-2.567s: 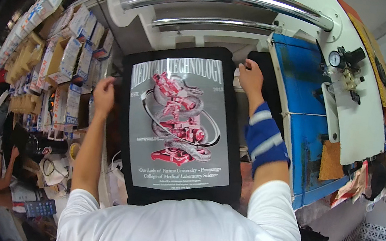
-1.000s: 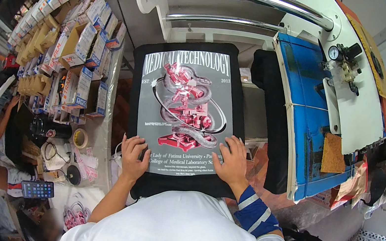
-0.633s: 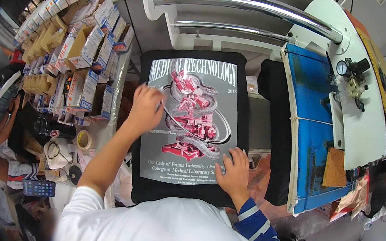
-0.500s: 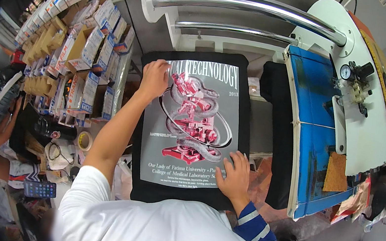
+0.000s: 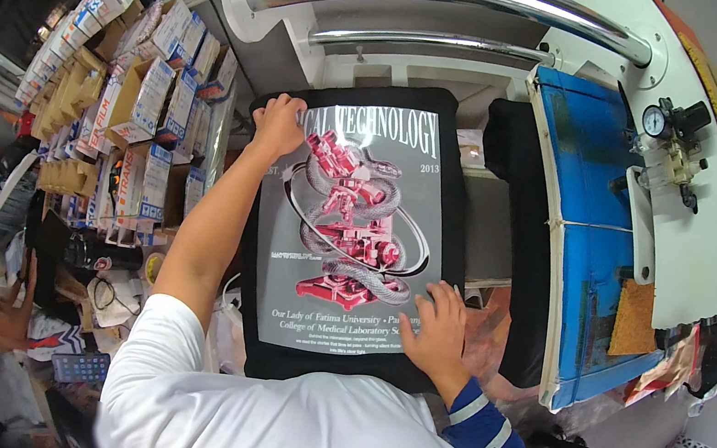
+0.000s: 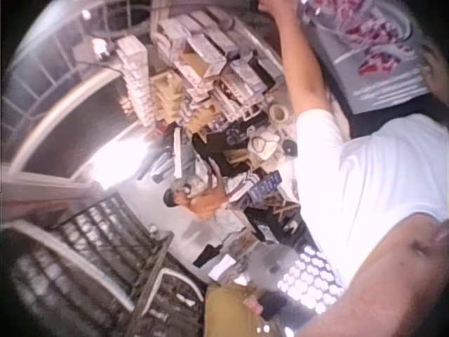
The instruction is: The person aligns a black t-shirt under a heat press, closes the press, then opens it and removes the printed shirt. They then place another black t-shirt under the press and smooth it out.
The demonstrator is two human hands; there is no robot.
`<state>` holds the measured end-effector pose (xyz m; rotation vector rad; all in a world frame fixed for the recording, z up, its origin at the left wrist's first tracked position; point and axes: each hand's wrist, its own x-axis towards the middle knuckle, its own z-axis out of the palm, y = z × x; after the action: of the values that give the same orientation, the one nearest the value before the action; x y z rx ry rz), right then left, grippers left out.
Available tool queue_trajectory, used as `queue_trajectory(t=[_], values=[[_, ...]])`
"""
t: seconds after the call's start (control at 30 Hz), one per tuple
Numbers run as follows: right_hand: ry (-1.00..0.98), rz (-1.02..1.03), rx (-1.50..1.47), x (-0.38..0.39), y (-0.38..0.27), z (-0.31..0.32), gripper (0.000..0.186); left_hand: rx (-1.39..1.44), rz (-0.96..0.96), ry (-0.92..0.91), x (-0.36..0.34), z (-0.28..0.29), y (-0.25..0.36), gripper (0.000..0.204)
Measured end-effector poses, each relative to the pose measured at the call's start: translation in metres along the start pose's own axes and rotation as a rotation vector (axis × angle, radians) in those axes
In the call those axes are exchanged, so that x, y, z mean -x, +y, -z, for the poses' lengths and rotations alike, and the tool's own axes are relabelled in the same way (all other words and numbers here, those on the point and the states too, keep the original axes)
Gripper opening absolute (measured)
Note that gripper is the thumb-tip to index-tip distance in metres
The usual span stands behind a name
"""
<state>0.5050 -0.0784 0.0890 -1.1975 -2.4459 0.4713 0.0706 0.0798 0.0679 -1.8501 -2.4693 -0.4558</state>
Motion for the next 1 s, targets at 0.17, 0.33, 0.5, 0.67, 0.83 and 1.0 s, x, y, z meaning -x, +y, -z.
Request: queue_trajectory(t=[0.17,0.33,0.5,0.67,0.83,1.0], values=[[-0.069,-0.031,0.033,-0.021,-0.014,0.014,0.038,-0.061,-0.009,0.012,-0.011,-0.006,-0.006,0.038],[-0.137,-0.078,0.161,-0.046,-0.014,0.015,0.030,0.218,0.192,0.277,-0.019,-0.007,-0.019,0.030],[0.284,-0.045,0.030,-0.058,-0.004,0.065,0.012,0.361,0.492,0.513,0.012,-0.040,-0.111,0.026],[0.948,-0.247,0.615,-0.009,0.092,0.213,0.005,1.786,0.945,-0.764,0.075,-0.034,-0.190,0.036],[0.634,-0.806,0.593,0.057,0.173,0.285,0.040,1.611,0.905,-0.204,0.060,-0.039,-0.109,0.031],[0.633,-0.652,0.744,0.048,0.200,0.253,0.059,1.446,0.771,0.095,0.072,-0.025,-0.140,0.018]])
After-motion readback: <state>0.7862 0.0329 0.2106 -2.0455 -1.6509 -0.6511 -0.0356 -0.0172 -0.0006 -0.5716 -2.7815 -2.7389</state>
